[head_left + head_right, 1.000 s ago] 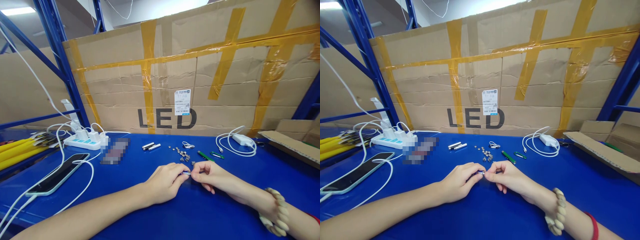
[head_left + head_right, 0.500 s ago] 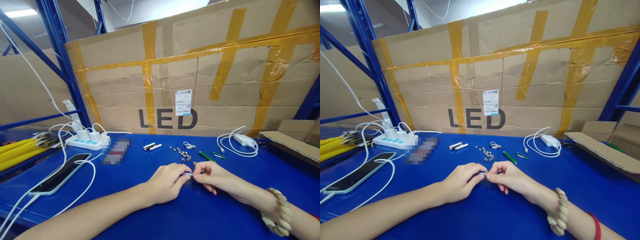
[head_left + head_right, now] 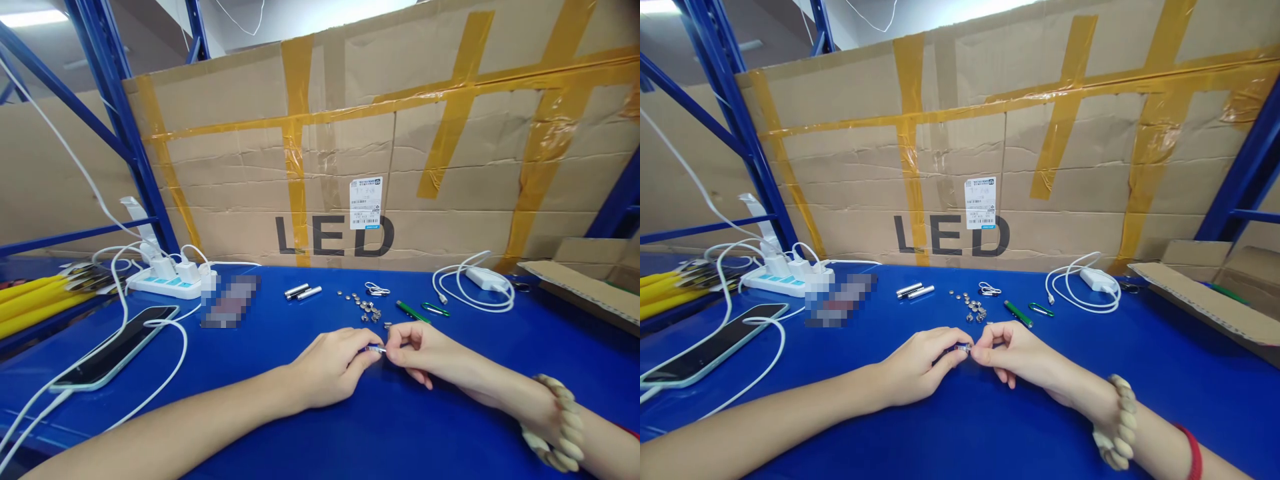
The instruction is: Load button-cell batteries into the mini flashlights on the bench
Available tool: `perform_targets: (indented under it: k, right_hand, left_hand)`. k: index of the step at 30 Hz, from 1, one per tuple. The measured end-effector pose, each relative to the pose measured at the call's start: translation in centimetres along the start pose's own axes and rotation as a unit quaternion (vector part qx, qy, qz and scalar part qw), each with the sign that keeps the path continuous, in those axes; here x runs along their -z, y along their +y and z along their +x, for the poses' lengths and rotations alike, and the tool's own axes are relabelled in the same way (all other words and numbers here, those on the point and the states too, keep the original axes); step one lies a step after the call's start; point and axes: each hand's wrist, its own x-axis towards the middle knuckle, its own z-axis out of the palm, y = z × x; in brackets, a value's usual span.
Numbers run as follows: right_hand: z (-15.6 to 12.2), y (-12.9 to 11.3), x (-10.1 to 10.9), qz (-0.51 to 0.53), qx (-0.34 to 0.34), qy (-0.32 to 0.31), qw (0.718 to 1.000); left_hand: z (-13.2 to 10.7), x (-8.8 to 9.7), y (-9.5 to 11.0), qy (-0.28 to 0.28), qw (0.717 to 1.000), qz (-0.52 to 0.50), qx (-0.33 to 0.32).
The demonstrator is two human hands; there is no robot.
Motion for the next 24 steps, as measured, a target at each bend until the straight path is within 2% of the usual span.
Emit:
perform_targets:
  k: [12, 24]
  right_hand:
    - [-0.32, -0.67, -0.27, 0.004, 0.005, -0.007, 1.000]
    - [0.01, 0.12, 0.06, -0.014, 0.012, -0.013, 1.000]
  left_hand:
    - [-0.01, 0.10, 0.10, 0.006, 1.000, 0.015, -0.006]
    - [0.10, 0.24, 0.17, -0.010, 1.000, -0.009, 0.008]
